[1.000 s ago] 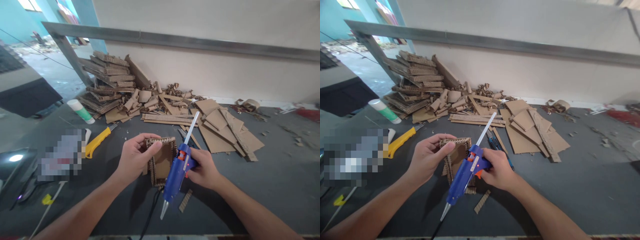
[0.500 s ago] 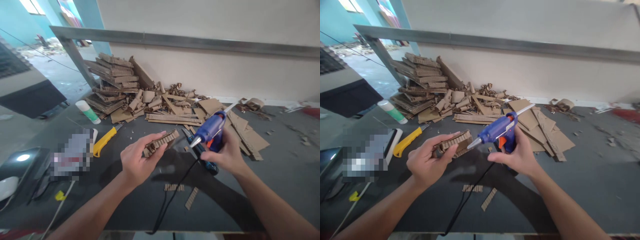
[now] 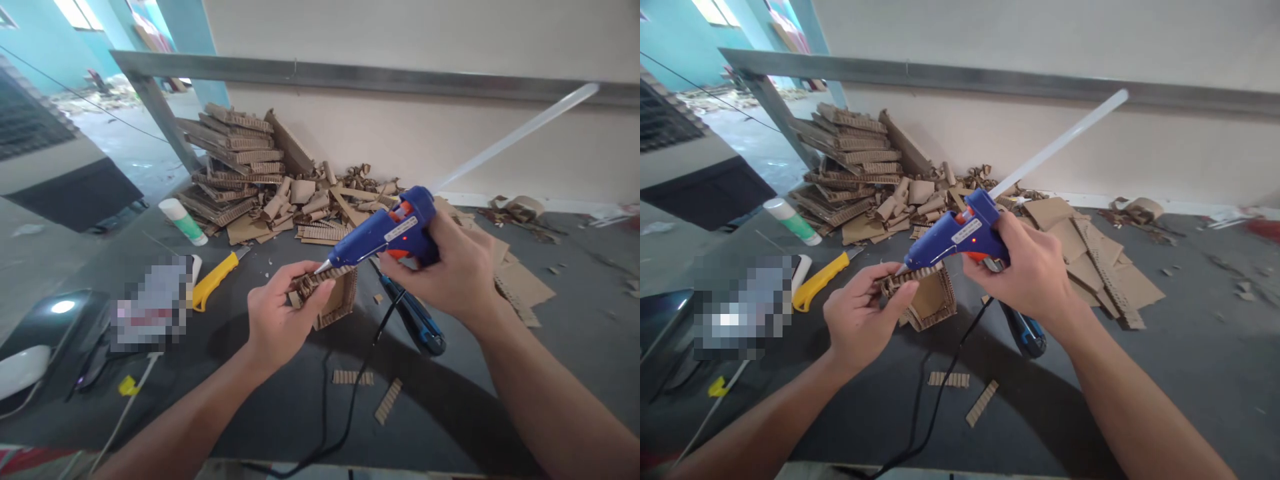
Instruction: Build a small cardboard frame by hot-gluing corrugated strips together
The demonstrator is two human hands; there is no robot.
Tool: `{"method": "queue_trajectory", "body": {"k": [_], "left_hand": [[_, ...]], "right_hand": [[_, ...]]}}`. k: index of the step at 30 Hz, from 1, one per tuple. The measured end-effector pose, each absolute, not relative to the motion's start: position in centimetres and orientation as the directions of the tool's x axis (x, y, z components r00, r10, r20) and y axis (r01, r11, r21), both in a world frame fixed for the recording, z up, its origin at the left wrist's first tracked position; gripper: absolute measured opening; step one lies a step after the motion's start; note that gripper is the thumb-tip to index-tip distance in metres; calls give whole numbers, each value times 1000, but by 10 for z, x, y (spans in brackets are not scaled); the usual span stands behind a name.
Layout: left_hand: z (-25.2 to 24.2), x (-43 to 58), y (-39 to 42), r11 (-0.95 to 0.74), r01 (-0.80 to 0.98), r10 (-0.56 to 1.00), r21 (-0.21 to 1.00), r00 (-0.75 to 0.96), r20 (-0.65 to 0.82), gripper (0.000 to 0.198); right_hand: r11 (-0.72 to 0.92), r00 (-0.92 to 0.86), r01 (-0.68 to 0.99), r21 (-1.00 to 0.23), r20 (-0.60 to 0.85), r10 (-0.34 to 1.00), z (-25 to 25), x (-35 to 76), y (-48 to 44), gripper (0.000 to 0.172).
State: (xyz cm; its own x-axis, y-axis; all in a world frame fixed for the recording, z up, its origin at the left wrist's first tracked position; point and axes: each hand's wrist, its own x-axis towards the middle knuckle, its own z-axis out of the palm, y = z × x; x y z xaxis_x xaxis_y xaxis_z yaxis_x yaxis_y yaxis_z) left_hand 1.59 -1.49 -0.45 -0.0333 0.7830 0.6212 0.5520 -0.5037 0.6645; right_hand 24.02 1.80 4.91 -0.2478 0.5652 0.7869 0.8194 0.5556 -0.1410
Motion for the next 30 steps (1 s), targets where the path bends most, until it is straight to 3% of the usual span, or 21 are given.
{"method": "queue_trajectory", "body": {"k": [12,25,30], "left_hand": [[-8,15,-13,-485,521,807,703,-43,589,20],[-5,17,-10,-479,500,815,722,-53,577,18],[-8,15,-10,-474,501,822,724,-42,567,20]], "right_hand": [[503,-242,856,-120,765,596,39,240,17,15],[525,-339,851,4,768,543,33,244,18,29],[474,-350,878,70,769,534,36,245,15,19]]}}
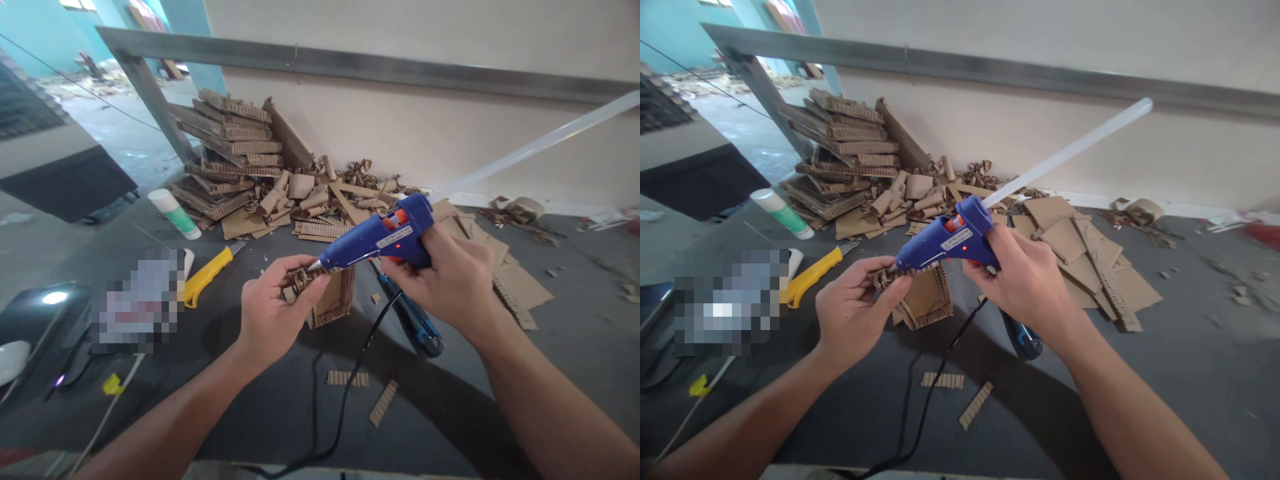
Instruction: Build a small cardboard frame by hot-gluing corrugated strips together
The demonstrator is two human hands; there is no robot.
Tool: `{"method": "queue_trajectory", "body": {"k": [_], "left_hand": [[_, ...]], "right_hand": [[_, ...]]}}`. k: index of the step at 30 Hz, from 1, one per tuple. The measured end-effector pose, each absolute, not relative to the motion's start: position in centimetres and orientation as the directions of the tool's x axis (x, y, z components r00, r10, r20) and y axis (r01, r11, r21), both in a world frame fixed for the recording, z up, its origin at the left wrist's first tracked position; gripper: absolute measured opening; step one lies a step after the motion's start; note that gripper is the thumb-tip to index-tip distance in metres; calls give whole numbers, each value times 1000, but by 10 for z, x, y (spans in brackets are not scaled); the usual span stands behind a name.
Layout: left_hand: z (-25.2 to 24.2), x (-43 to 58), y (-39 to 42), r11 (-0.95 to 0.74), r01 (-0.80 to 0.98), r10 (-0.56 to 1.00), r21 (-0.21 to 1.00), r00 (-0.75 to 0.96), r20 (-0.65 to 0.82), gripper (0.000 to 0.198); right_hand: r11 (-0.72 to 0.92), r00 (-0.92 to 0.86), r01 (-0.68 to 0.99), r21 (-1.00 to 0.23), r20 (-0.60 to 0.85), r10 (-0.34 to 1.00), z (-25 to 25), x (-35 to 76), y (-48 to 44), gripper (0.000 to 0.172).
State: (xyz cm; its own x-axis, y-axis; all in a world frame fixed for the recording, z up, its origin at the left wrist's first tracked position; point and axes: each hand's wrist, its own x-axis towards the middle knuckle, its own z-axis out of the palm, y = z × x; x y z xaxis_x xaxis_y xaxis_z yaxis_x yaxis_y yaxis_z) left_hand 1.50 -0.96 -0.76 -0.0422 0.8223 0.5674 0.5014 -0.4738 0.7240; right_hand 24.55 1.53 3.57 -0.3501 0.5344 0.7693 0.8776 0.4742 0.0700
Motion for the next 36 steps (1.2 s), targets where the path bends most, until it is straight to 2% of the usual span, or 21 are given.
{"method": "queue_trajectory", "body": {"k": [5,10,18,22,26,31,36], "left_hand": [[-9,14,-9,-453,509,836,732,-43,547,20],[-9,14,-9,-435,514,844,739,-53,534,21],[-7,15,-9,-444,497,842,746,-54,537,19],[-7,14,-8,-456,484,838,747,-49,544,18],[-8,14,-8,-448,475,844,757,-54,534,19],[-9,14,-8,-417,466,863,781,-67,501,21],[-7,15,-10,-421,468,858,777,-72,508,20]], "right_hand": [[453,-377,883,124,762,526,40,246,12,16],[411,-369,902,135,737,567,42,250,11,23],[412,-421,885,218,752,507,44,253,11,26],[409,-432,882,235,750,501,47,254,9,20],[450,-428,870,202,762,486,47,255,9,13],[467,-388,876,124,754,529,49,258,9,10],[417,-372,900,125,717,590,53,260,8,13]]}}
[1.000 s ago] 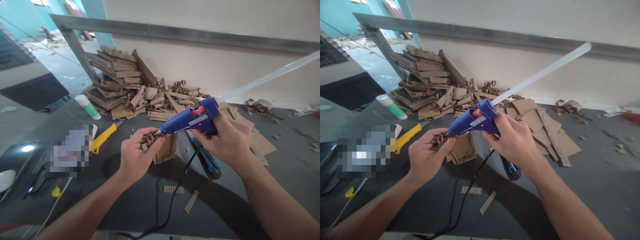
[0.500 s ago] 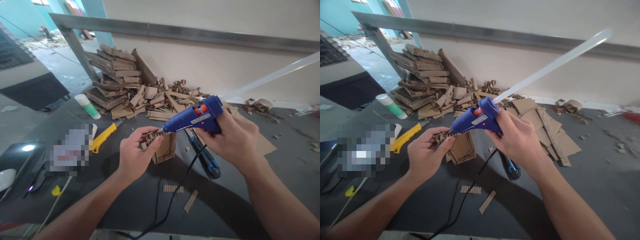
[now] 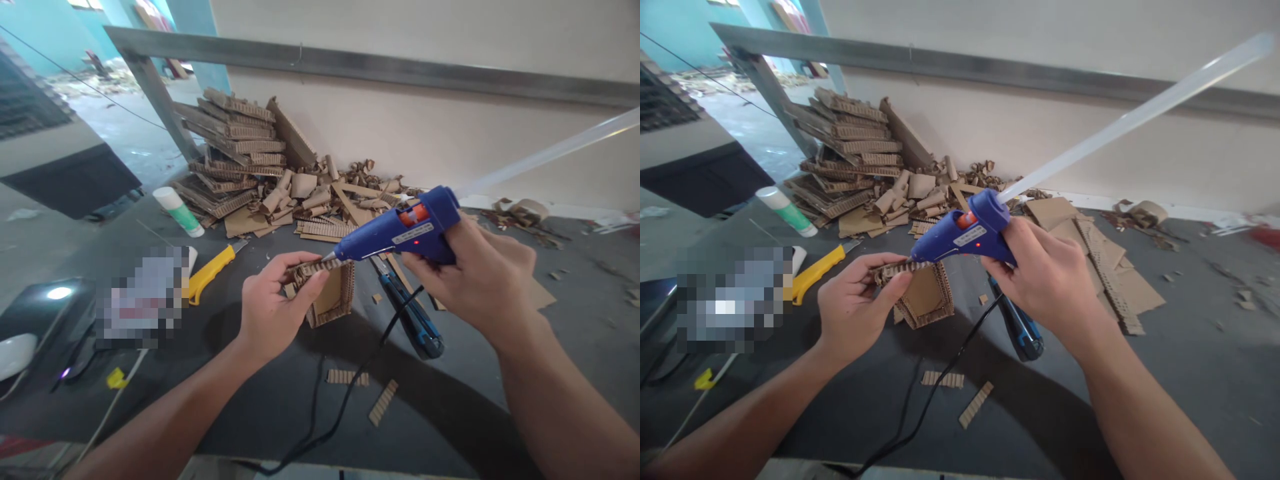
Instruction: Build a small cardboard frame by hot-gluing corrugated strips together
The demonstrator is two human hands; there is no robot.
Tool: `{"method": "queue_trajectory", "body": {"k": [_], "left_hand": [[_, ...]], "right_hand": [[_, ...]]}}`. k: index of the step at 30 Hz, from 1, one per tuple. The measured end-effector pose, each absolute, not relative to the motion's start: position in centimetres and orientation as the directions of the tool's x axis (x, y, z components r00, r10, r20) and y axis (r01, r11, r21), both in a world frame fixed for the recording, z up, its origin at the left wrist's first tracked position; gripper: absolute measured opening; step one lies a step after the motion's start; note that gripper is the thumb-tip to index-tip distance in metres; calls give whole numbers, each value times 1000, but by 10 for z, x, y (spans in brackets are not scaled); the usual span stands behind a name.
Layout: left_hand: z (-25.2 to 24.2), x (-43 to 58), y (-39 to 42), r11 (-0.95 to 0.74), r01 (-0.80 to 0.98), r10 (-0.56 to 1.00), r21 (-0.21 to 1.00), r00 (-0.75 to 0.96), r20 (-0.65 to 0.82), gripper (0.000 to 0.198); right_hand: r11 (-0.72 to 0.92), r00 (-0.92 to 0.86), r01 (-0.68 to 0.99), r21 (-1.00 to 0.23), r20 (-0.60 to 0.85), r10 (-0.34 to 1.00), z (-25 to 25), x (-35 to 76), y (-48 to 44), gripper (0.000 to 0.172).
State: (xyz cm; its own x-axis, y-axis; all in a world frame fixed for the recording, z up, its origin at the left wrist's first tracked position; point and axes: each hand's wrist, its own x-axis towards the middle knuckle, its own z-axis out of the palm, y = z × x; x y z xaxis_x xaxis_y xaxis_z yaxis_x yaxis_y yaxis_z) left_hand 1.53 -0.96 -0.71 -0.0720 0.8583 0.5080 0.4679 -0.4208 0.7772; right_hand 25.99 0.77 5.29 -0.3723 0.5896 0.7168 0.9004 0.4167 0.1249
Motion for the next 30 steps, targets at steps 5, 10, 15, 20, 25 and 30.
{"method": "queue_trajectory", "body": {"k": [5,10,15,20,25,30], "left_hand": [[-6,15,-10,-421,475,860,773,-62,506,18],[-6,15,-10,-407,476,863,780,-80,499,18],[-5,15,-9,-403,491,863,772,-76,499,20],[-6,14,-9,-402,478,866,781,-79,494,21],[-8,14,-9,-411,475,864,778,-69,499,21],[-6,13,-10,-427,484,853,764,-65,518,19]], "right_hand": [[434,-368,896,91,698,614,53,261,8,13],[471,-377,880,63,694,613,54,262,9,13],[428,-373,897,115,718,588,54,265,9,16],[391,-343,914,112,730,591,55,266,8,22],[377,-370,911,166,730,574,57,267,8,33],[363,-371,913,186,747,551,57,268,7,35]]}}
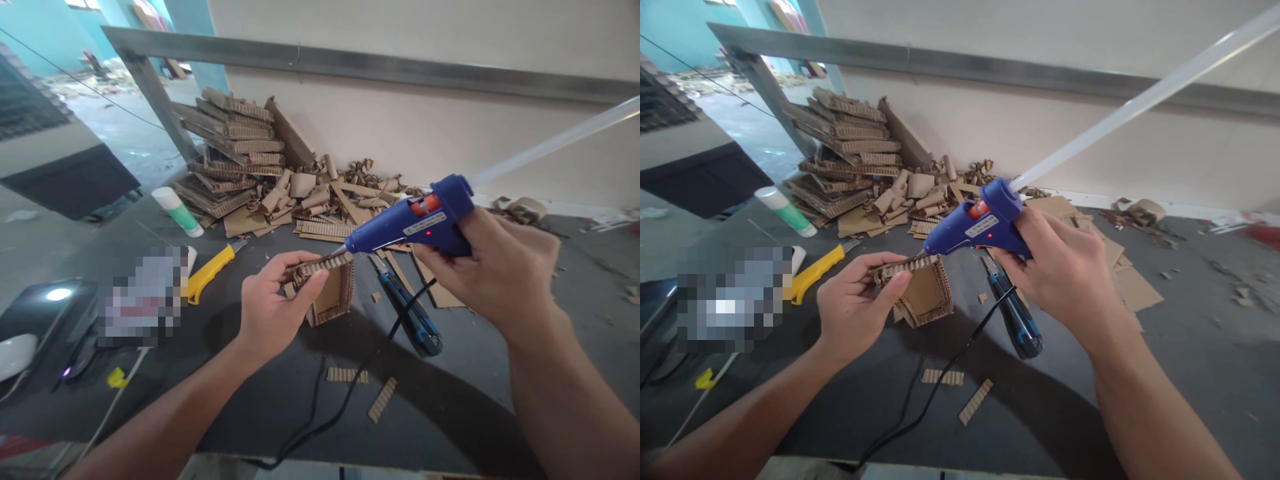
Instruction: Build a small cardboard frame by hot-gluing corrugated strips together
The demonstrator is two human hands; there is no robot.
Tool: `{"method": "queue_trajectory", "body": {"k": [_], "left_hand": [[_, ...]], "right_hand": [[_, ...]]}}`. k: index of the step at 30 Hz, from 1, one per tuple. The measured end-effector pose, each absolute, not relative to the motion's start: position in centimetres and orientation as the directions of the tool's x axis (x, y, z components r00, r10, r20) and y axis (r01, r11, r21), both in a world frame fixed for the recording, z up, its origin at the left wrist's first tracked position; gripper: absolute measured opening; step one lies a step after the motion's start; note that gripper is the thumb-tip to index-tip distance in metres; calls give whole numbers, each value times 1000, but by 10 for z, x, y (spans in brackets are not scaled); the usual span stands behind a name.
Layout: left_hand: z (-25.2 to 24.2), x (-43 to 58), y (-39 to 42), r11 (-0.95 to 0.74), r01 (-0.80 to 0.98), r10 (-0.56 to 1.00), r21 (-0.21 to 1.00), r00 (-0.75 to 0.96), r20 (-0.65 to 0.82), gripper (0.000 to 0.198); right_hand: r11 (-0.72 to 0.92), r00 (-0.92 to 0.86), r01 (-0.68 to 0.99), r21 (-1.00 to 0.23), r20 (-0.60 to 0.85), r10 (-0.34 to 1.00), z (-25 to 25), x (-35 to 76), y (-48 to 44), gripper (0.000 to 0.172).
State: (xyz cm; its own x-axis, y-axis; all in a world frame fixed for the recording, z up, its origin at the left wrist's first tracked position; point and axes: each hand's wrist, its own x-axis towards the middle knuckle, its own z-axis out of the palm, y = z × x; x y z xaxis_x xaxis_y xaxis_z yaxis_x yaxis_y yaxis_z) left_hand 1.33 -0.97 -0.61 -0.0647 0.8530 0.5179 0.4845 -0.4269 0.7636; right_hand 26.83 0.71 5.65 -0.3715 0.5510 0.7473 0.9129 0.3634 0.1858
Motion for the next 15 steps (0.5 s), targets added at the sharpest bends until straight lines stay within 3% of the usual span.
{"method": "queue_trajectory", "body": {"k": [15], "left_hand": [[-5,14,-11,-427,493,853,758,-57,518,20]], "right_hand": [[348,-363,920,178,720,592,59,270,6,32]]}}
